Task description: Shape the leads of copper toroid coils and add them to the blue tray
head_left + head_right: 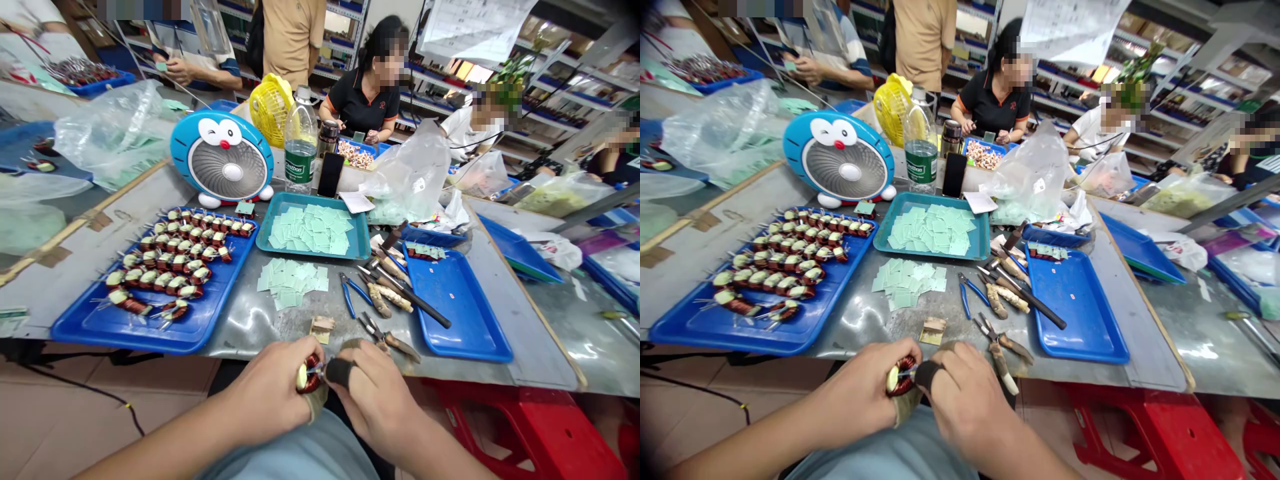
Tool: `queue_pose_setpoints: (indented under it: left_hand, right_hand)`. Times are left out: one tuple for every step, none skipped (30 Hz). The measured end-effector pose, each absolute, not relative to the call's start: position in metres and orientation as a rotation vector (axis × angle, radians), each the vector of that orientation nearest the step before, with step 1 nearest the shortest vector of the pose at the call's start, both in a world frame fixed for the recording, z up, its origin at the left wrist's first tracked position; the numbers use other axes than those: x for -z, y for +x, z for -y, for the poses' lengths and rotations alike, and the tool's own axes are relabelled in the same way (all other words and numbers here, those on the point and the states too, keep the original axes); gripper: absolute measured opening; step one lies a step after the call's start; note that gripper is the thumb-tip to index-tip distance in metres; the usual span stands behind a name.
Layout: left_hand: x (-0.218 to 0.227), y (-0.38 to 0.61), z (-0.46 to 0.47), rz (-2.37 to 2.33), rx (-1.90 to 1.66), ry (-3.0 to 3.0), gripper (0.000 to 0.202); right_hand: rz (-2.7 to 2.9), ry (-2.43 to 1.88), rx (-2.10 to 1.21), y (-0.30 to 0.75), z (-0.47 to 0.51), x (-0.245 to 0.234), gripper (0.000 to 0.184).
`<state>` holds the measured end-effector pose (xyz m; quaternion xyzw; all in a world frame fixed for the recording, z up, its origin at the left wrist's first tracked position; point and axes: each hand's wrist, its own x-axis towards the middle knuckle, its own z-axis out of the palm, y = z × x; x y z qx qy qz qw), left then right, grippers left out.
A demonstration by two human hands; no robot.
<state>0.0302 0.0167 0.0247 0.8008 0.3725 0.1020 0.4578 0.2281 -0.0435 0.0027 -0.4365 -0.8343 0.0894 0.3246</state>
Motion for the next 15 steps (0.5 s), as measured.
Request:
queue_pose_setpoints:
  left_hand:
    - [-0.025, 0.031, -0.016, -0.911, -0.265, 1.973, 0.016]
    - [-0.025, 0.031, -0.016, -0.902, -0.271, 1.976, 0.017]
    - [-0.025, 0.031, -0.016, -0.893, -0.273, 1.981, 0.018]
    - [-0.025, 0.030, -0.016, -0.886, -0.271, 1.990, 0.019]
    - [-0.025, 0.028, -0.017, -0.891, -0.270, 2.000, 0.018]
    - [-0.024, 0.026, -0.018, -0.907, -0.266, 2.008, 0.016]
    - [-0.023, 0.024, -0.020, -0.929, -0.261, 2.016, 0.014]
    - [-0.023, 0.022, -0.021, -0.948, -0.256, 2.020, 0.012]
    - [-0.022, 0.020, -0.023, -0.962, -0.258, 2.020, 0.011]
    - [-0.022, 0.019, -0.024, -0.966, -0.270, 2.015, 0.012]
    - [-0.021, 0.018, -0.024, -0.961, -0.291, 2.004, 0.014]
    - [-0.020, 0.017, -0.024, -0.954, -0.317, 1.986, 0.016]
    - [-0.020, 0.017, -0.024, -0.956, -0.344, 1.966, 0.019]
    - [-0.019, 0.017, -0.024, -0.968, -0.367, 1.948, 0.021]
    - [-0.019, 0.017, -0.024, -0.986, -0.385, 1.940, 0.022]
  right_hand:
    - [2.157, -1.140, -0.239, 0.228, 0.045, -0.004, 0.010]
    - [2.135, -1.134, -0.255, 0.228, 0.048, -0.005, 0.011]
    - [2.126, -1.127, -0.266, 0.229, 0.050, -0.008, 0.011]
    - [2.123, -1.122, -0.257, 0.231, 0.052, -0.012, 0.011]
    - [2.119, -1.118, -0.226, 0.235, 0.055, -0.015, 0.011]
    - [2.107, -1.123, -0.185, 0.239, 0.057, -0.017, 0.012]
    - [2.075, -1.153, -0.158, 0.244, 0.059, -0.018, 0.013]
    - [2.021, -1.213, -0.166, 0.250, 0.060, -0.017, 0.013]
    - [1.948, -1.307, -0.218, 0.255, 0.061, -0.013, 0.012]
    - [1.863, -1.425, -0.299, 0.259, 0.059, -0.006, 0.013]
    - [1.779, -1.544, -0.389, 0.263, 0.057, 0.003, 0.016]
    - [1.704, -1.655, -0.477, 0.265, 0.052, 0.013, 0.021]
    - [1.666, -1.719, -0.526, 0.267, 0.047, 0.024, 0.027]
    - [1.644, -1.754, -0.555, 0.268, 0.041, 0.034, 0.031]
    - [1.627, -1.778, -0.575, 0.268, 0.035, 0.042, 0.034]
